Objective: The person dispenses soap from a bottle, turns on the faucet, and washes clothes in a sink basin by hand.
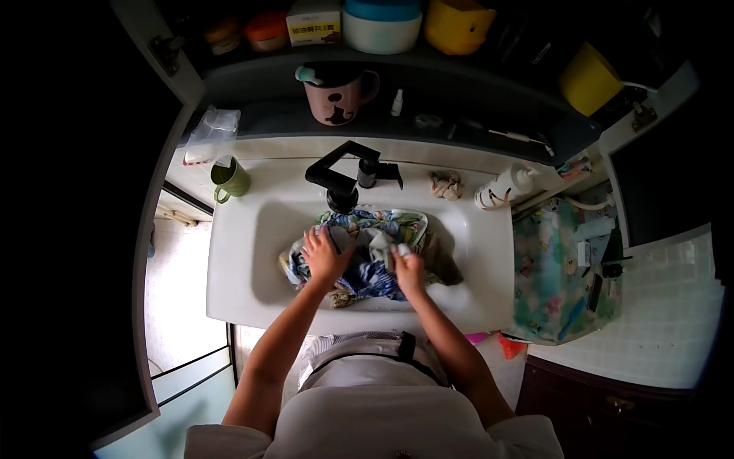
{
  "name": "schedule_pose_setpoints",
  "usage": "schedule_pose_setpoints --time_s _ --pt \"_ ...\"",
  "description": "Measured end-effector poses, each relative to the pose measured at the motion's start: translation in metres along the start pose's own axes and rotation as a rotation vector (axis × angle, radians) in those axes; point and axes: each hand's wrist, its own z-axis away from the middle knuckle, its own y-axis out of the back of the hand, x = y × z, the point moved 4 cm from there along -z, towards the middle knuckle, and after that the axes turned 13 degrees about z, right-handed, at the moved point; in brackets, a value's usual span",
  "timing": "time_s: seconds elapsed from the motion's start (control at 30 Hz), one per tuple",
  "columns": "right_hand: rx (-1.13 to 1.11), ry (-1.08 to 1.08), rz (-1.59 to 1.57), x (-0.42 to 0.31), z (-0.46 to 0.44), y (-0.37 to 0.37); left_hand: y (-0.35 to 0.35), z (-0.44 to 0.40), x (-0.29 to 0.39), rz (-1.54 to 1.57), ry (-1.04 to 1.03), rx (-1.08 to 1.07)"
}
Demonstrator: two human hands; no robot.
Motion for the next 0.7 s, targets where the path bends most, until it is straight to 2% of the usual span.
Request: schedule_pose_setpoints --time_s 0.07,0.1,0.17,0.2,0.3,0.4,0.43,0.47,0.53,0.57,0.6,0.67,0.7 --pt "0.122 0.078 0.0 -0.033 -0.007 0.042 -0.015 -0.01 -0.026 0.26 0.313 -0.26" --pt "0.125 0.097 0.036 -0.03 -0.007 0.05 0.007 -0.019 -0.009 0.104 0.341 -0.402" --pt "0.138 0.161 0.167 -0.029 -0.004 0.071 0.01 -0.032 -0.005 0.049 0.322 -0.443" --pt "0.132 0.121 0.108 -0.033 -0.001 0.079 0.012 -0.039 -0.002 0.037 0.353 -0.502" --pt "0.15 0.037 -0.05 -0.052 0.011 0.102 0.002 -0.043 0.003 0.394 0.529 -0.766" --pt "0.461 0.219 0.138 -0.044 0.017 0.117 -0.047 -0.036 -0.008 0.801 0.646 -0.752" --pt "0.575 0.285 0.08 -0.048 0.016 0.131 -0.033 -0.03 0.004 0.918 0.682 -0.787" --pt "0.519 0.163 -0.021 -0.045 0.017 0.146 -0.023 -0.026 0.015 1.028 0.661 -0.79" --pt "0.6 0.081 0.007 -0.03 0.01 0.179 -0.005 -0.013 0.038 1.248 0.613 -0.796" --pt "0.772 0.137 0.026 -0.035 0.002 0.192 0.009 -0.006 0.061 1.359 0.638 -0.701" --pt "0.754 0.203 0.153 -0.025 -0.006 0.204 0.015 -0.002 0.077 1.465 0.568 -0.707" --pt "0.41 -0.221 0.438 0.005 -0.019 0.213 0.03 0.003 0.115 1.555 0.375 -0.792" --pt "0.408 -0.191 0.422 0.03 -0.023 0.208 0.044 0.008 0.137 1.525 0.341 -0.813"
